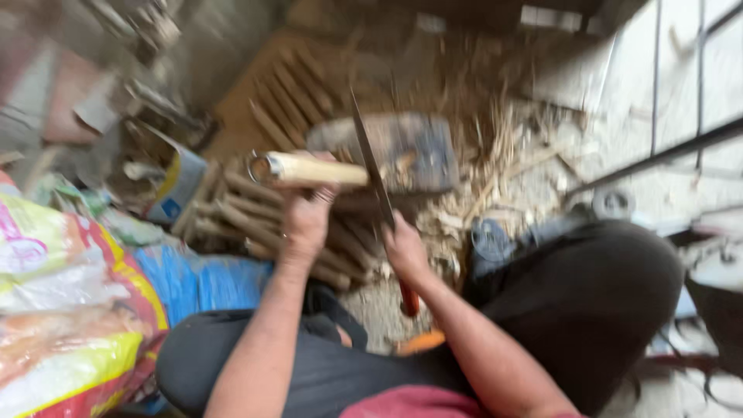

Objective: The person sits on the floor and uses a knife to shave and shape a cylindrical wooden dowel. They repeatedly rotate the dowel and remove thin shavings to smooth its surface.

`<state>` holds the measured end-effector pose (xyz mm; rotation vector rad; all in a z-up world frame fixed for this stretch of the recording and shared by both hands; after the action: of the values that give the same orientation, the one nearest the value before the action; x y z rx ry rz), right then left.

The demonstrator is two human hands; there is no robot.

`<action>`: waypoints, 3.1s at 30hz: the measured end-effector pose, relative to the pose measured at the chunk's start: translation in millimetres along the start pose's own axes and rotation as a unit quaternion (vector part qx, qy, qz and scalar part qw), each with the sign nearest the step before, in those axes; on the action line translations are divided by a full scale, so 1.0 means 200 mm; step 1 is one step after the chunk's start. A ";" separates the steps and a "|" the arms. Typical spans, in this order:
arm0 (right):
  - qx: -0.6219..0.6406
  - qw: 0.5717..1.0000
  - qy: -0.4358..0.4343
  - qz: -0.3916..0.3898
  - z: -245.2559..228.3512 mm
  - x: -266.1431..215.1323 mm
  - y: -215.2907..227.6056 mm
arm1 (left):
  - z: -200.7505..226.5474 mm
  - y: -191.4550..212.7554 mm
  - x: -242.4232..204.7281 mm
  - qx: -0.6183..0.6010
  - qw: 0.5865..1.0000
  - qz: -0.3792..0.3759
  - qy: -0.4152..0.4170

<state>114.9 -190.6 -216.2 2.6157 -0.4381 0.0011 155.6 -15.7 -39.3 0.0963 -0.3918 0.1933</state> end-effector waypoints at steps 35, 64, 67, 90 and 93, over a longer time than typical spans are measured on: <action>0.259 0.890 -0.349 0.141 0.62 -0.03 0.29 | -0.17 0.12 -0.10 -0.336 0.900 -0.002 0.278; 0.200 0.970 -0.114 -0.080 0.03 0.05 -0.07 | -1.33 0.63 -0.75 -0.008 0.811 0.352 0.467; 0.074 0.991 -0.094 -0.063 0.03 0.04 -0.11 | -1.28 0.69 -0.70 0.113 0.856 0.340 0.372; -0.054 0.992 -0.081 -0.081 0.04 0.07 -0.10 | -2.11 0.55 0.58 0.167 0.926 0.240 0.239; -0.037 0.991 -0.103 -0.083 0.09 0.04 -0.09 | -2.08 0.42 0.75 0.176 0.939 0.230 0.183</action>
<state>126.6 -186.3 -239.4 2.5810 -0.2814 -0.3361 427.7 146.0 -360.2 0.3166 0.0028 0.7346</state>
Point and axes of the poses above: each hand's wrist, its own x-axis towards the middle knuckle, its own y-axis out of the back of the hand, z = x × y, the point moved 10 cm from there along x, towards the middle knuckle, and after that the axes turned 11 degrees about z, right-handed, at the moved point
